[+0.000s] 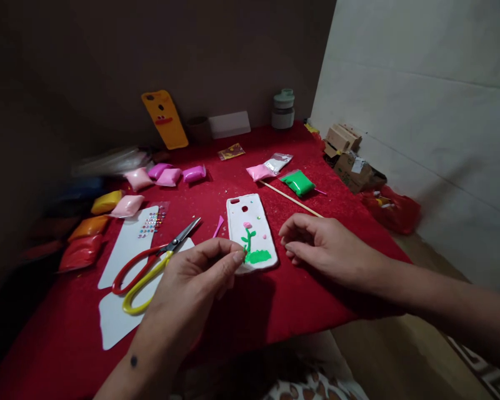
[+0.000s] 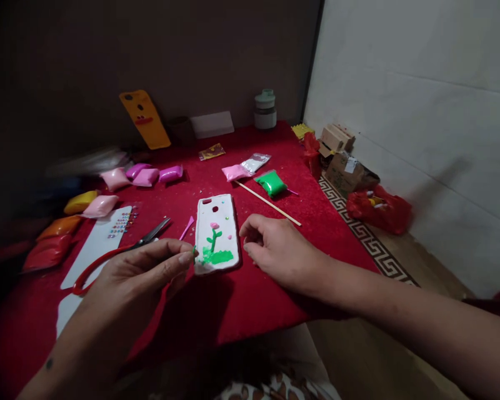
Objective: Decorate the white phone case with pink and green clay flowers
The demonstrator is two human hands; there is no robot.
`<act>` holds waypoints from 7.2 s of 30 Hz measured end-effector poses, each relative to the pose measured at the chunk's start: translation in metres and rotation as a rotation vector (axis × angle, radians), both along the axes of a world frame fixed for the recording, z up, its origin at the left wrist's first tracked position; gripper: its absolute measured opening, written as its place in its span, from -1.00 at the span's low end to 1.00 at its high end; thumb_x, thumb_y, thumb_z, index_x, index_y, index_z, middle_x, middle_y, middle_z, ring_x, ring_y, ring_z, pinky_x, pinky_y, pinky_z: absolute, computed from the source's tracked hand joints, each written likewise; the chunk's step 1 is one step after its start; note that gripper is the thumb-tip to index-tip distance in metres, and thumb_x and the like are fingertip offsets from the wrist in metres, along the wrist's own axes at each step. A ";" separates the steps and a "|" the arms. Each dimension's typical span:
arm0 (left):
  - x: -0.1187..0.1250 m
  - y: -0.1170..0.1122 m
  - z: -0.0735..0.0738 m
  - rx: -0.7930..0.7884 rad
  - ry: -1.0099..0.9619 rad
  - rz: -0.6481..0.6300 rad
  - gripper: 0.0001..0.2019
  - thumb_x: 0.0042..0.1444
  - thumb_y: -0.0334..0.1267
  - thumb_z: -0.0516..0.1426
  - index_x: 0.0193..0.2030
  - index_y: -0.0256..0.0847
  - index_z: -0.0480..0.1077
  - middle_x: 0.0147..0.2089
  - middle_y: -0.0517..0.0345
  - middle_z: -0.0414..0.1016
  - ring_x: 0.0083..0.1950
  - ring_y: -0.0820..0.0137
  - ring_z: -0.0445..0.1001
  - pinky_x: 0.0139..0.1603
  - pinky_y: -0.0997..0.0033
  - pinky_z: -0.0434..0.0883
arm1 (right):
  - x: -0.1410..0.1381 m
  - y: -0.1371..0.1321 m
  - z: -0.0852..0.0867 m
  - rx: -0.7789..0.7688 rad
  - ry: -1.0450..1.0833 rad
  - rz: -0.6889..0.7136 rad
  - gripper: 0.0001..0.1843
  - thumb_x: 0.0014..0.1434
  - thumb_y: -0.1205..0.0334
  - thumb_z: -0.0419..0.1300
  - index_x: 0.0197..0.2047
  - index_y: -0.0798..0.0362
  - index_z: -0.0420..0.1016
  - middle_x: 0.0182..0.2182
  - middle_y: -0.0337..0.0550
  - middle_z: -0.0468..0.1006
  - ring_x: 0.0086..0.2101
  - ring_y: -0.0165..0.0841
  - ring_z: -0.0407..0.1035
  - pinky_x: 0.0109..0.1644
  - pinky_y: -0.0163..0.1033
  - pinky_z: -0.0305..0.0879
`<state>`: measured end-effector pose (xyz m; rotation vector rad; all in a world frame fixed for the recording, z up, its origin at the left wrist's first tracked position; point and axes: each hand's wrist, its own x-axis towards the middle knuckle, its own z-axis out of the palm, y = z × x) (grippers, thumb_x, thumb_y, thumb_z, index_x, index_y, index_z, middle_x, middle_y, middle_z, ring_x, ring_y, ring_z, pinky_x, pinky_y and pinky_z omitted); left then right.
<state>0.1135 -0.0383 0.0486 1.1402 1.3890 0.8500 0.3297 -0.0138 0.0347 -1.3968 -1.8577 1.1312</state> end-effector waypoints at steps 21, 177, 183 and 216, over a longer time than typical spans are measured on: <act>-0.014 0.021 -0.014 -0.015 -0.260 0.281 -0.86 -0.06 -0.27 0.32 -0.49 -0.24 0.47 -0.54 0.24 0.39 -0.44 0.54 0.35 -0.41 0.64 0.28 | -0.009 0.031 0.020 -0.689 0.654 -0.332 -0.83 0.11 0.54 0.12 -0.21 0.24 0.43 -0.36 0.07 0.59 -0.33 -0.30 0.54 -0.18 -0.22 0.48; 0.026 0.001 0.006 0.651 0.735 -0.159 -0.89 0.18 -0.41 0.06 -0.35 -0.17 0.35 -0.44 0.24 0.46 -0.43 0.44 0.42 -0.40 0.47 0.32 | -0.027 0.025 -0.010 -0.571 1.132 0.034 -0.96 0.20 0.38 0.15 -0.28 0.06 0.39 -0.39 -0.24 0.56 -0.43 -0.42 0.44 -0.28 -0.23 0.43; 0.026 -0.001 0.006 0.770 0.846 -0.188 -0.84 0.21 -0.42 0.01 -0.35 -0.18 0.35 -0.46 0.21 0.46 -0.47 0.42 0.40 -0.43 0.43 0.31 | -0.027 0.025 -0.011 -0.559 1.125 0.037 -0.96 0.20 0.37 0.14 -0.27 0.07 0.39 -0.38 -0.22 0.56 -0.43 -0.42 0.45 -0.29 -0.23 0.44; 0.016 0.002 0.013 0.718 0.767 -0.102 -0.93 0.19 -0.33 0.11 -0.28 -0.08 0.39 -0.47 0.40 0.51 -0.54 0.56 0.43 -0.51 0.60 0.29 | -0.025 0.026 -0.009 -0.565 1.149 0.040 -0.96 0.19 0.38 0.15 -0.29 0.08 0.40 -0.40 -0.21 0.56 -0.41 -0.41 0.48 -0.26 -0.24 0.46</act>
